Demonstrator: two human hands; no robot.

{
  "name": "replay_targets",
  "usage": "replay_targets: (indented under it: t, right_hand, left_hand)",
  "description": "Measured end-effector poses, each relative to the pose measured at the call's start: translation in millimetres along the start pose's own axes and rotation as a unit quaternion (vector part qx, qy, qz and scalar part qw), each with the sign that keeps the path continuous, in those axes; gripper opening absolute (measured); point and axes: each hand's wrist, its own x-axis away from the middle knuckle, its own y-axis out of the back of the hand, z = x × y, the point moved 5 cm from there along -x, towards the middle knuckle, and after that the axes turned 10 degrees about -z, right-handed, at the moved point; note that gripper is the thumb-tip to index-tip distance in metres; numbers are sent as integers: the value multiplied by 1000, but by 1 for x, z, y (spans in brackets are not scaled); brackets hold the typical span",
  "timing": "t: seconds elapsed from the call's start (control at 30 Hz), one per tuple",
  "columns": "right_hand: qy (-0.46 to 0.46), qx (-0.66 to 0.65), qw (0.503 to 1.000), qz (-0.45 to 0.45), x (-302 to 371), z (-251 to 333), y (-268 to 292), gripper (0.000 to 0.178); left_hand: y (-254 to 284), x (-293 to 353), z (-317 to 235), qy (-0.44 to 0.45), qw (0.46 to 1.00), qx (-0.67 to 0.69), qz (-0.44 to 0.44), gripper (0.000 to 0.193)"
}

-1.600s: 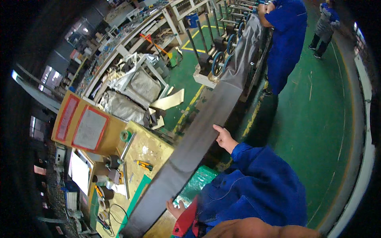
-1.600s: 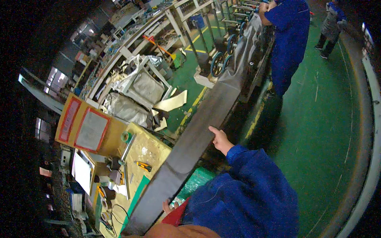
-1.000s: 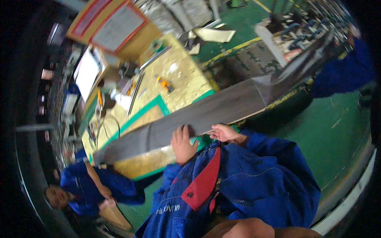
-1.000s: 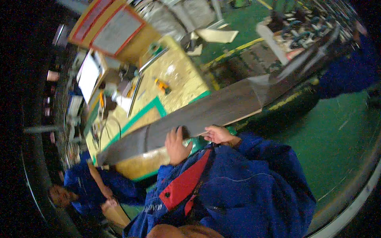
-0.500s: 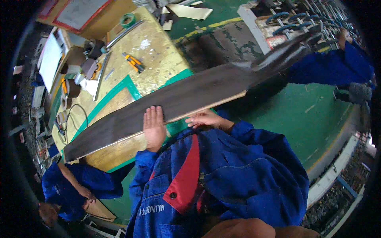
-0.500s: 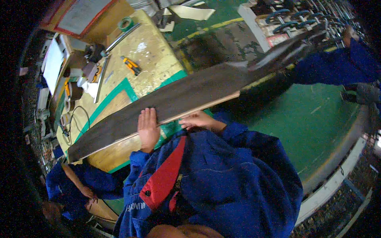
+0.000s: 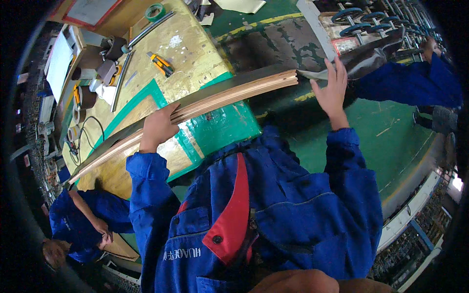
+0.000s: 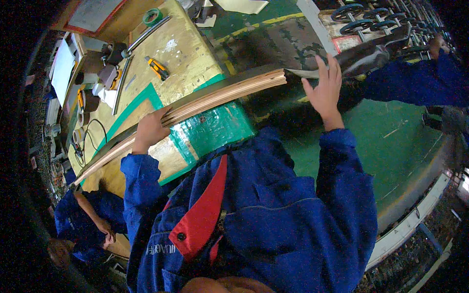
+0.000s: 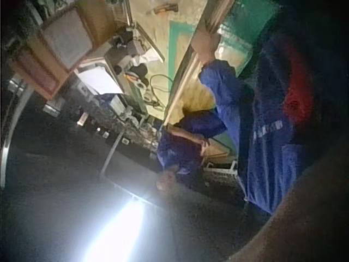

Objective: The person folds a large sheet of light-colored material, then walks to a machine and uses a small metal tool to adjust components on the machine's rollers and guides. The person repeatedly inserts and removes the tool while making small adjustments.

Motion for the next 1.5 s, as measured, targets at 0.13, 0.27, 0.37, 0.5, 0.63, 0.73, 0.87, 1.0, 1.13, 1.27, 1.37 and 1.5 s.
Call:
replay_targets:
  t: [0.13,0.27,0.37,0.5,0.63,0.73,0.87,1.0,1.13,1.27,1.37,1.5]
  right_hand:
    - [1,-73,981,180,-21,-22,-24,48]
    - [-23,-78,950,300,-22,-44,-37,33]
    - [-26,-102,951,291,-27,-52,-36,30]
    - [-58,-116,939,319,-35,-61,-35,30]
    - [-61,-120,941,310,-48,-61,-35,31]
    - [-42,-134,942,305,-60,-57,-33,32]
    - [-99,-122,911,382,-69,-60,-30,34]
    - [77,-97,896,427,-61,-31,-43,36]
    - [-3,-157,832,533,-34,-15,-77,39]
    - [-10,-153,804,574,-22,-9,-91,41]
    - [-11,-166,794,584,-27,-9,-93,43]
    - [35,-183,771,609,-40,-18,-87,46]
  left_hand:
    - [1,-5,3,21,1000,13,17,71]
    - [3,-7,5,28,999,19,-3,65]
    - [6,-9,6,28,999,13,-20,59]
    - [5,-18,7,21,999,5,-27,51]
    - [5,-24,11,28,999,-19,-33,50]
    - [9,-27,18,9,999,-29,-12,50]
    - [14,-33,37,-27,996,-13,82,55]
    - [7,-28,68,14,982,50,184,69]
    - [-10,-23,101,28,976,63,208,74]
    - [-35,-35,126,66,982,90,152,70]
    - [-51,-44,132,95,972,144,162,71]
    - [-56,-22,117,33,999,8,27,68]
